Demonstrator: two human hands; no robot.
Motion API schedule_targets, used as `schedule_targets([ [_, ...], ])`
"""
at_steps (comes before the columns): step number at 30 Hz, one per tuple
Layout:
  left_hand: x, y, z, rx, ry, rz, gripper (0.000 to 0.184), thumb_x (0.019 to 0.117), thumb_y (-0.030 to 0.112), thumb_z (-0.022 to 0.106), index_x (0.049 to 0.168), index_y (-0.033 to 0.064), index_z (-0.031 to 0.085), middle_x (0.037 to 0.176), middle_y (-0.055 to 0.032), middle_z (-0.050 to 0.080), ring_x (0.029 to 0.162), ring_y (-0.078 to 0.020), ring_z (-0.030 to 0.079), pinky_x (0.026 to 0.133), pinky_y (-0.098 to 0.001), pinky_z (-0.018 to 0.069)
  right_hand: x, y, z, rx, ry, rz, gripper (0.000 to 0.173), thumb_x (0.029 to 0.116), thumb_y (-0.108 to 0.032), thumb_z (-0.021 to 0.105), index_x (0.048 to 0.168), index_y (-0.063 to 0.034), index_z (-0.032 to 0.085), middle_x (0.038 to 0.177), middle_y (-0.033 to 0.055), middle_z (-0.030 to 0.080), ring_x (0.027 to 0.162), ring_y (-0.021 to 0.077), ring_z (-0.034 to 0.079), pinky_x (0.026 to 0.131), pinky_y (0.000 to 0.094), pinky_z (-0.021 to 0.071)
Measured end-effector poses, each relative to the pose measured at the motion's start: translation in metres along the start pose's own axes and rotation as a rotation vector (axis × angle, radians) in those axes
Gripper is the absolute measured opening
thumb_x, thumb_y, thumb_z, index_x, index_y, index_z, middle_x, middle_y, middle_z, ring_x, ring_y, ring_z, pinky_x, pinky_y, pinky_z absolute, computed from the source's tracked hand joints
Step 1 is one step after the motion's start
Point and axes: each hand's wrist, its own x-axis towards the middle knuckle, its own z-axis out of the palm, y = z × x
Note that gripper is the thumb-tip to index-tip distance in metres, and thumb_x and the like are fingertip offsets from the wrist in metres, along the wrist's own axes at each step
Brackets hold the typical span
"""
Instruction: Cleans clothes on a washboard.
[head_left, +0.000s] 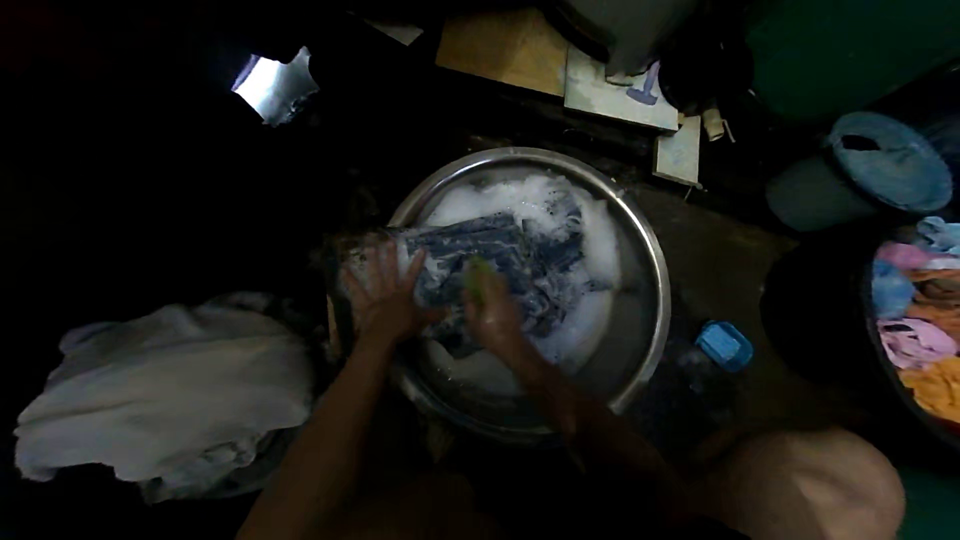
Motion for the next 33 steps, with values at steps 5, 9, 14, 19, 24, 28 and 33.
schedule_targets([
  [5, -0.002, 0.003, -0.009, 0.010, -0.002, -0.001, 0.114, 0.0754, 0.070, 0.077, 0.165, 0.0375, 0.014, 0.172, -0.0173, -0.005, 0.157, -0.0417, -0.012, 0.115, -0.0755, -0.0120, -0.008, 0.065, 0.005, -0.105, -0.019, 0.070, 0.050, 0.1072, -0.035, 0.048, 0.156, -0.0210, 0.046, 0.148, 0.0218, 0.054, 0.119, 0.0385, 0.066, 0.096, 0.0540, 0.0550],
  [9, -0.006, 0.005, 0.002, -0.010, 0.084, 0.010, 0.115, 0.0729, 0.077, 0.074, 0.165, 0.0356, 0.018, 0.172, -0.0180, -0.005, 0.156, -0.0437, -0.012, 0.115, -0.0762, -0.0110, 0.004, 0.122, -0.059, -0.190, -0.114, 0.192, 0.053, 0.1083, -0.041, 0.045, 0.158, -0.0227, 0.040, 0.145, 0.0221, 0.055, 0.119, 0.0390, 0.065, 0.099, 0.0552, 0.0522],
  [14, -0.048, 0.045, 0.071, -0.133, 0.283, 0.548, 0.063, 0.0870, 0.054, 0.073, 0.137, 0.0168, 0.065, 0.146, -0.0217, 0.056, 0.140, -0.0495, 0.044, 0.110, -0.0726, 0.0319, -0.001, 0.120, -0.128, 0.159, -0.040, 0.253, 0.062, 0.1075, -0.043, 0.051, 0.159, -0.0128, 0.032, 0.124, 0.0270, 0.066, 0.109, 0.0392, 0.067, 0.097, 0.0560, 0.0525],
  [19, -0.050, 0.073, 0.082, 0.006, -0.088, 0.653, 0.040, 0.0996, 0.001, 0.056, 0.138, 0.0084, 0.062, 0.142, -0.0219, 0.058, 0.137, -0.0455, 0.049, 0.112, -0.0624, 0.0363, -0.013, 0.144, -0.161, -0.317, -0.437, 0.351, 0.058, 0.1000, -0.044, 0.064, 0.134, 0.0024, 0.060, 0.130, 0.0286, 0.061, 0.123, 0.0436, 0.059, 0.106, 0.0625, 0.0433],
  [24, -0.051, 0.078, 0.010, -0.182, 0.010, 0.475, 0.027, 0.1022, 0.007, 0.052, 0.119, -0.0050, 0.068, 0.130, -0.0265, 0.063, 0.127, -0.0449, 0.057, 0.110, -0.0583, 0.0426, -0.041, 0.156, -0.080, -0.539, -0.578, 0.373, 0.050, 0.0933, -0.030, 0.072, 0.129, 0.0035, 0.064, 0.133, 0.0277, 0.062, 0.127, 0.0462, 0.057, 0.104, 0.0670, 0.0438],
  [28, -0.044, 0.024, 0.001, -0.285, 0.419, 0.352, 0.017, 0.0966, 0.006, 0.060, 0.105, -0.0017, 0.072, 0.118, -0.0263, 0.067, 0.115, -0.0492, 0.061, 0.097, -0.0691, 0.0438, -0.069, 0.103, -0.006, -0.077, -0.636, 0.340, 0.046, 0.1090, -0.016, 0.048, 0.149, 0.0079, 0.044, 0.154, 0.0275, 0.045, 0.145, 0.0388, 0.042, 0.121, 0.0516, 0.0298],
  [33, -0.031, -0.015, 0.036, -0.193, 0.489, 0.288, 0.031, 0.0974, 0.007, 0.056, 0.125, 0.0056, 0.069, 0.141, -0.0234, 0.059, 0.137, -0.0498, 0.048, 0.114, -0.0712, 0.0265, -0.043, 0.004, -0.016, 0.736, -0.568, -0.217, 0.037, 0.1051, -0.017, 0.053, 0.131, 0.0080, 0.059, 0.116, 0.0172, 0.067, 0.100, 0.0126, 0.065, 0.091, 0.0301, 0.0537],
])
